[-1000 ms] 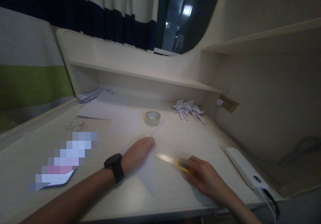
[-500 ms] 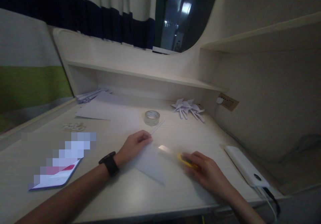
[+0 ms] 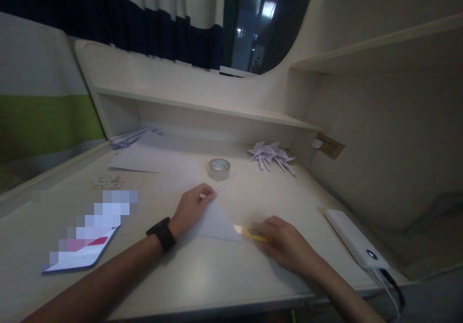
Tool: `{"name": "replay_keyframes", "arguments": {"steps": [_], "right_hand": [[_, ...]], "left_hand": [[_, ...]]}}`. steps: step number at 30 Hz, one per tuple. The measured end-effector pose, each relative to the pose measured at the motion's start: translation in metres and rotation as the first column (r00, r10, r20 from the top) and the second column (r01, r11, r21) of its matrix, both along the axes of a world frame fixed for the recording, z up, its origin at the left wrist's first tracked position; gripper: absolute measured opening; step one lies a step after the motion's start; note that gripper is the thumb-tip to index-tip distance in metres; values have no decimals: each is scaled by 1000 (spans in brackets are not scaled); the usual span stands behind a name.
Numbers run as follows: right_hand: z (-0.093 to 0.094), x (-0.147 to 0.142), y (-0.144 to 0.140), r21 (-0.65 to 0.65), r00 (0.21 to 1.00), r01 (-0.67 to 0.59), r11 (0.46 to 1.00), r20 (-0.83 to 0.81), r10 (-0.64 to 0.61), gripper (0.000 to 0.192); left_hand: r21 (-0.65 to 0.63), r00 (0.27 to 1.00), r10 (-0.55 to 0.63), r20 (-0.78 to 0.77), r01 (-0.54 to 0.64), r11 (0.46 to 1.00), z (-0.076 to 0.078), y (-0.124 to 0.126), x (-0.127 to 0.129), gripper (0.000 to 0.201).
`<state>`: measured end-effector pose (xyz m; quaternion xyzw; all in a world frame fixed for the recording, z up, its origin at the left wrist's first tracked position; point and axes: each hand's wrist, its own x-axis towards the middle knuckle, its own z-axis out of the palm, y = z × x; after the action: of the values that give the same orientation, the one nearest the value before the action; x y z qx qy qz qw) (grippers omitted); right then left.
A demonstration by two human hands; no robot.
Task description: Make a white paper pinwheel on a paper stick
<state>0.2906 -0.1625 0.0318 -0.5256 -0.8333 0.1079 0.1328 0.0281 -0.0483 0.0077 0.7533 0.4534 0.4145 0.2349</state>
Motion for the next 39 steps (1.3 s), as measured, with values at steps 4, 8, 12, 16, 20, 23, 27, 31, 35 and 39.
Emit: {"name": "replay_keyframes", "arguments": {"steps": [4,8,12,16,20,23,27,31,35,39], "right_hand": [[-4,4,24,23,999,-36,999,-25,36,29],[-5,7,43,11,995,-33,999,-94,34,27],[-7,6,53,-6,987,-84,996,-137,83,29],[-11,2,54,-6,982,-126,992,-144,124,31],[-11,-2,47,25,985,-124,992,-116,126,32],[-10,-1,41,14,987,-116,993,-107,116,32],[-8,2,35,-12,989,-100,995,-113,98,31],[-7,2,31,-28,990,-101,994,-103,98,30],[-7,1,31,-27,989,-107,994,-110,103,32],[-9,1,34,-25,986,-115,993,-127,111,30]], "left_hand": [[-5,989,118,-92,-119,993,-4,13,-3,20],[130,974,70,-216,-43,991,-5,10,-12,25],[257,876,-127,-466,271,928,-6,-7,-21,36],[157,755,-199,-625,372,915,-14,-18,-26,46],[117,745,-190,-639,339,934,-26,-17,-27,51],[135,757,-185,-627,340,931,-28,-16,-28,52],[136,751,-177,-636,335,932,-26,-18,-28,52],[124,743,-184,-643,338,933,-23,-20,-27,50],[136,749,-192,-634,352,926,-23,-19,-27,46],[132,742,-192,-643,354,926,-24,-18,-28,45]]}}
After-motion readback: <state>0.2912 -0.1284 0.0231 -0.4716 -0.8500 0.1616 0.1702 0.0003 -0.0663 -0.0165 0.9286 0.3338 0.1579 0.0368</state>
